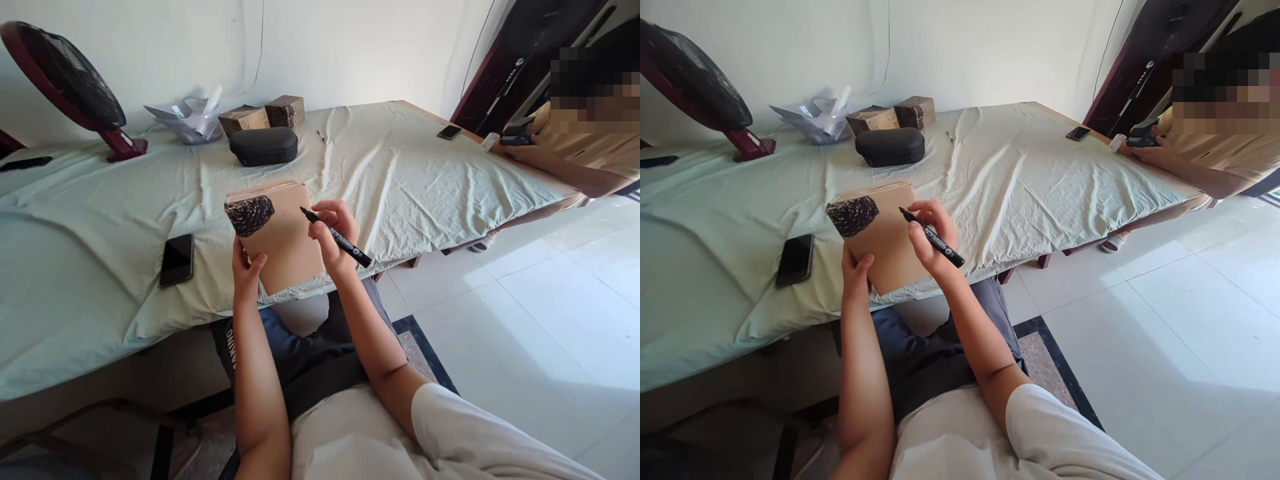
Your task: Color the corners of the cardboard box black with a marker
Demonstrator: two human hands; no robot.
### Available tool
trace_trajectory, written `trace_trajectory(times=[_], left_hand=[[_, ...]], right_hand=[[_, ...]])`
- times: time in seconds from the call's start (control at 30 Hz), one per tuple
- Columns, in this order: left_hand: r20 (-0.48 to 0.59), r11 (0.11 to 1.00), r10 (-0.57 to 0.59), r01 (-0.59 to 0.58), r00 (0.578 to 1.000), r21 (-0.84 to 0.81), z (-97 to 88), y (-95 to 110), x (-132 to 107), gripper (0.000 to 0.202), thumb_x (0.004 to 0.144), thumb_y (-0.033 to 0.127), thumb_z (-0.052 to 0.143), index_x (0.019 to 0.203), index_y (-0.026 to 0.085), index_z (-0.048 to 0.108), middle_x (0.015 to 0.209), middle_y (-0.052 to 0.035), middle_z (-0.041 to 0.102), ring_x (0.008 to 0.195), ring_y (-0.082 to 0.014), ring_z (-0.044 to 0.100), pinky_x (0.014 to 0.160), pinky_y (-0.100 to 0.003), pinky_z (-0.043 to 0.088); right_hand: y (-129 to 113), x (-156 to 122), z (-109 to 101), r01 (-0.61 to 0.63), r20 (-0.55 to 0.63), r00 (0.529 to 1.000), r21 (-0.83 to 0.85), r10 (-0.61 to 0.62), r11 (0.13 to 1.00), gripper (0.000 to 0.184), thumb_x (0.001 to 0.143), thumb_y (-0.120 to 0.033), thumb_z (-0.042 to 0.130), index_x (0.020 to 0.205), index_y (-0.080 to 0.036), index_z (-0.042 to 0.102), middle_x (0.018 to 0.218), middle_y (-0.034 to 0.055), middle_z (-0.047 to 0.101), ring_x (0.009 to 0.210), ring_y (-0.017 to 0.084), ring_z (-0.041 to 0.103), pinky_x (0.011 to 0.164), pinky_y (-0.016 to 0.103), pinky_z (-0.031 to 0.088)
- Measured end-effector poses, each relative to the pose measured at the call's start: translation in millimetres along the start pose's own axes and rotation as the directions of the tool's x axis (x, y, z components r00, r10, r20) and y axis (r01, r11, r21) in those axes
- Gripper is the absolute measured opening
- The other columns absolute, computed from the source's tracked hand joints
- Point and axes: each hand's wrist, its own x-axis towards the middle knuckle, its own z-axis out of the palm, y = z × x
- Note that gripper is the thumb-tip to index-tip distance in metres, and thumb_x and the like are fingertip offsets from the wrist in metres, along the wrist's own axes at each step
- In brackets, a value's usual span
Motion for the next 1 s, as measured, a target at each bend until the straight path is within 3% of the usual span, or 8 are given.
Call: trace_trajectory(times=[0.13,0.2,0.43,0.6,0.77,1.0], left_hand=[[-0.025,0.997,-0.038,0.037,0.999,-0.068,-6.5,-13.3,-1.3,0.092,0.063,0.066,0.096,0.143,0.029,0.07,0.145,-0.0121,0.072,0.136,-0.034,0.068,0.115,-0.042,0.056],[-0.024,0.996,-0.052,0.051,0.998,-0.071,-9.5,-17.7,-2.3,0.089,0.065,0.066,0.095,0.142,0.03,0.071,0.144,-0.0122,0.073,0.135,-0.0345,0.069,0.111,-0.042,0.059],[-0.008,0.99,-0.084,0.083,0.996,-0.112,-12.7,-22.3,-3.8,0.087,0.07,0.065,0.094,0.145,0.029,0.071,0.144,-0.0118,0.073,0.139,-0.0354,0.068,0.117,-0.045,0.057],[0.022,0.99,-0.097,0.099,0.995,-0.105,-10.7,-13.4,-6.6,0.093,0.074,0.063,0.092,0.155,0.029,0.064,0.151,-0.0127,0.07,0.146,-0.0367,0.065,0.121,-0.047,0.054],[0.044,0.99,-0.096,0.1,0.994,-0.101,-8.8,-6.9,-6.6,0.098,0.074,0.063,0.092,0.16,0.028,0.06,0.156,-0.0141,0.068,0.148,-0.0387,0.063,0.125,-0.051,0.051],[0.055,0.987,-0.117,0.122,0.992,-0.107,-9.5,-4.2,-7.1,0.093,0.075,0.058,0.093,0.157,0.028,0.06,0.154,-0.0131,0.069,0.147,-0.0372,0.063,0.125,-0.051,0.05]], right_hand=[[16.5,4.8,11.4,0.087,0.035,0.996,-0.097,-0.084,0.991,0.012,0.099,-0.04,0.061,0.101,-0.028,0.062,0.09,-0.0001,0.068,0.074,0.017,0.065,0.073,0.037,0.058],[23.5,9.6,18.0,0.14,0.059,0.99,-0.173,-0.132,0.975,0.011,0.097,-0.039,0.06,0.098,-0.029,0.064,0.088,0.0014,0.067,0.078,0.021,0.066,0.082,0.043,0.06],[34.6,31.7,42.8,0.184,0.218,0.97,-0.381,-0.105,0.906,0.01,0.094,-0.023,0.067,0.085,-0.026,0.064,0.08,0.0023,0.064,0.088,0.023,0.066,0.111,0.051,0.054],[39.5,39.3,52.9,0.224,0.32,0.945,-0.477,-0.069,0.85,0.008,0.098,-0.019,0.064,0.092,-0.024,0.063,0.085,0.0019,0.065,0.097,0.023,0.068,0.116,0.052,0.05],[49.7,40.5,53.0,0.346,0.288,0.93,-0.467,-0.229,0.814,0.01,0.098,-0.022,0.055,0.091,-0.023,0.062,0.079,-0.0019,0.06,0.087,0.02,0.067,0.109,0.051,0.053],[49.4,41.6,52.2,0.417,0.276,0.905,-0.424,-0.324,0.804,0.018,0.102,-0.03,0.051,0.092,-0.022,0.063,0.08,-0.0011,0.061,0.082,0.018,0.065,0.101,0.046,0.051]])
